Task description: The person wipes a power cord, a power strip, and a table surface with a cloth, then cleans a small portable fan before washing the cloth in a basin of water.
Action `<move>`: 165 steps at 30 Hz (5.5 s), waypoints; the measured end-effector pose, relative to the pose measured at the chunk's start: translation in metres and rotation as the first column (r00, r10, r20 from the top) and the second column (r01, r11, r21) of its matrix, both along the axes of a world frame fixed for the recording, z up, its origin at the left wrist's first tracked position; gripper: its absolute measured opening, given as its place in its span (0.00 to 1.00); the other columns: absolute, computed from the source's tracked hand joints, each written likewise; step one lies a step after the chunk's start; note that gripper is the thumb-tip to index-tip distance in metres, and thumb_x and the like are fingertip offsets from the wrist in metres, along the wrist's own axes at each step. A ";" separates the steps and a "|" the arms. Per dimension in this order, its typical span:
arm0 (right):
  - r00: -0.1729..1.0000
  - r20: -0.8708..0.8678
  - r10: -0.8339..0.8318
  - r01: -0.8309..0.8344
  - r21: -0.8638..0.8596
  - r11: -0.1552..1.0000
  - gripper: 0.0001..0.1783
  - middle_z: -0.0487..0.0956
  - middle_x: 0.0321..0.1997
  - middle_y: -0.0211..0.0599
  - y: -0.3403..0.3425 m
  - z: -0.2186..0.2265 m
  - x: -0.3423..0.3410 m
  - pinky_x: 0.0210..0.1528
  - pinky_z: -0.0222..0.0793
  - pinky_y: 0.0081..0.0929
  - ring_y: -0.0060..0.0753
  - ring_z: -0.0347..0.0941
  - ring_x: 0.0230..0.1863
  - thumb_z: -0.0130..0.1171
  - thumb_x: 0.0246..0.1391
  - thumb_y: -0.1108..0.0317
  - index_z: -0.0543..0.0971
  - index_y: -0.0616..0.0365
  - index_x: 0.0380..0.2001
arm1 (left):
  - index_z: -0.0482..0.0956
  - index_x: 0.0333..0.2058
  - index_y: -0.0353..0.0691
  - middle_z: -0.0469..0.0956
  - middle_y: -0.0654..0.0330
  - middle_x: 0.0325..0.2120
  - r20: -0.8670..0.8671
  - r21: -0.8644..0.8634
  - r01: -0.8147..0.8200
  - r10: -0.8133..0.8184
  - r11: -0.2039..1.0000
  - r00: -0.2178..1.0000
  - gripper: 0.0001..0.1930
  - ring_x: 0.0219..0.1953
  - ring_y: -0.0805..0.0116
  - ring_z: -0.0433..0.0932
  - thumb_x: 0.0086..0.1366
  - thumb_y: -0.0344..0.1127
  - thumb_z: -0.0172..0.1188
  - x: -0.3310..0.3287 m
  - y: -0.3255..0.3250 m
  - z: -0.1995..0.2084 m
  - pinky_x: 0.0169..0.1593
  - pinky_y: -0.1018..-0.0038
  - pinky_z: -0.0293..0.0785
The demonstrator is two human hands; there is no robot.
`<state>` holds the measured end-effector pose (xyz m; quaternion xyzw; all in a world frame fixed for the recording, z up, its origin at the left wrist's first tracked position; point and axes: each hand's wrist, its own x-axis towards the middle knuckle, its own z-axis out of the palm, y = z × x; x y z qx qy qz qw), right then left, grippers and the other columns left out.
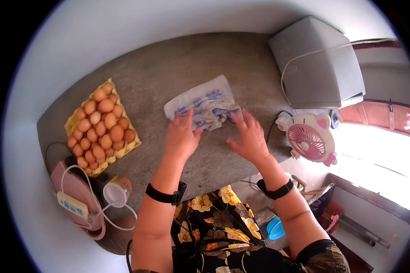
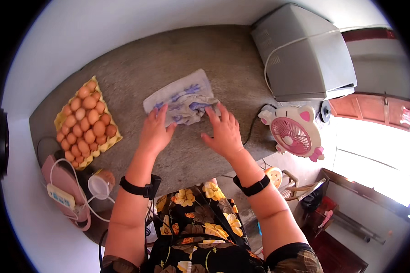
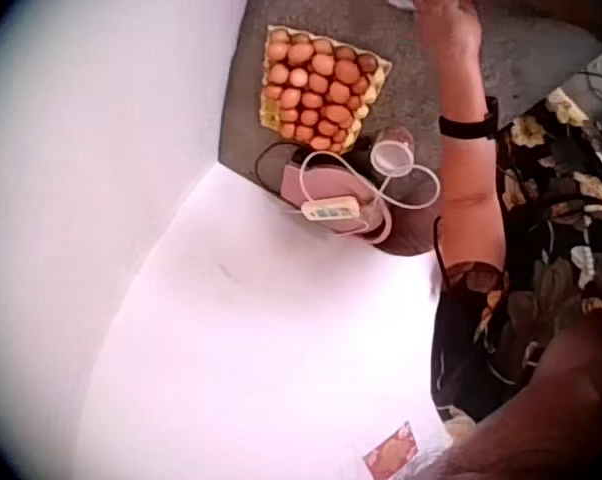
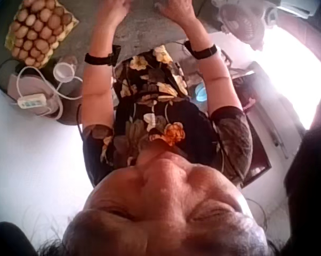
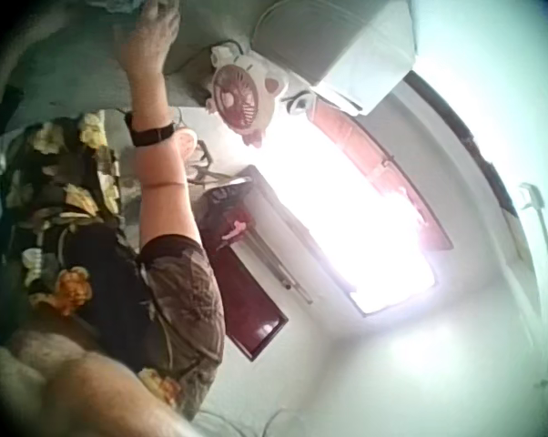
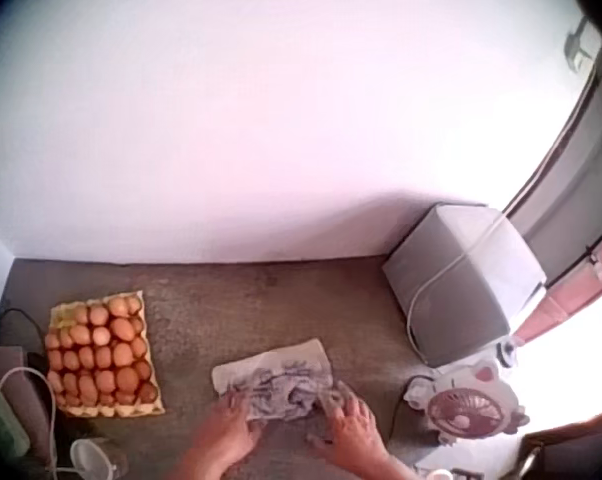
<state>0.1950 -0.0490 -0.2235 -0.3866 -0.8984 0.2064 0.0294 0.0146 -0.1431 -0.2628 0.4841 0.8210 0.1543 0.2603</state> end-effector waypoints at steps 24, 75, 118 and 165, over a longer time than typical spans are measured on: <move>0.871 -0.008 -0.491 0.489 0.106 0.866 0.26 0.67 0.39 0.43 0.102 0.107 0.266 0.44 0.62 0.35 0.47 0.64 0.43 0.60 0.35 0.72 0.68 0.55 0.43 | 0.60 0.51 0.40 0.60 0.47 0.48 -0.175 0.016 0.501 -0.491 0.865 0.853 0.34 0.52 0.49 0.56 0.47 0.49 0.58 0.164 0.054 0.005 0.54 0.53 0.51; 0.980 -0.054 -0.192 0.186 -0.098 0.978 0.22 0.67 0.30 0.32 0.124 0.126 0.331 0.40 0.60 0.32 0.37 0.65 0.36 0.64 0.29 0.72 0.74 0.50 0.35 | 0.74 0.38 0.43 0.74 0.49 0.34 0.160 -0.384 0.312 -0.270 0.869 0.949 0.13 0.39 0.50 0.71 0.57 0.34 0.44 0.138 0.112 0.026 0.41 0.64 0.67; 0.908 0.409 -0.089 0.252 -0.365 0.896 0.23 0.66 0.49 0.43 0.226 -0.079 0.311 0.48 0.63 0.33 0.41 0.68 0.46 0.54 0.46 0.59 0.68 0.49 0.48 | 0.76 0.33 0.39 0.72 0.56 0.27 0.449 0.169 0.438 -0.465 0.883 0.763 0.09 0.30 0.60 0.71 0.54 0.24 0.49 0.180 0.209 0.086 0.34 0.72 0.67; 0.713 -0.093 -0.695 0.667 0.395 0.631 0.12 0.68 0.36 0.37 0.219 0.003 0.505 0.42 0.63 0.32 0.39 0.65 0.40 0.62 0.38 0.64 0.74 0.54 0.29 | 0.63 0.52 0.46 0.66 0.54 0.48 0.828 0.036 0.652 -0.388 0.757 0.405 0.20 0.52 0.65 0.63 0.60 0.32 0.46 0.236 0.271 -0.040 0.53 0.71 0.60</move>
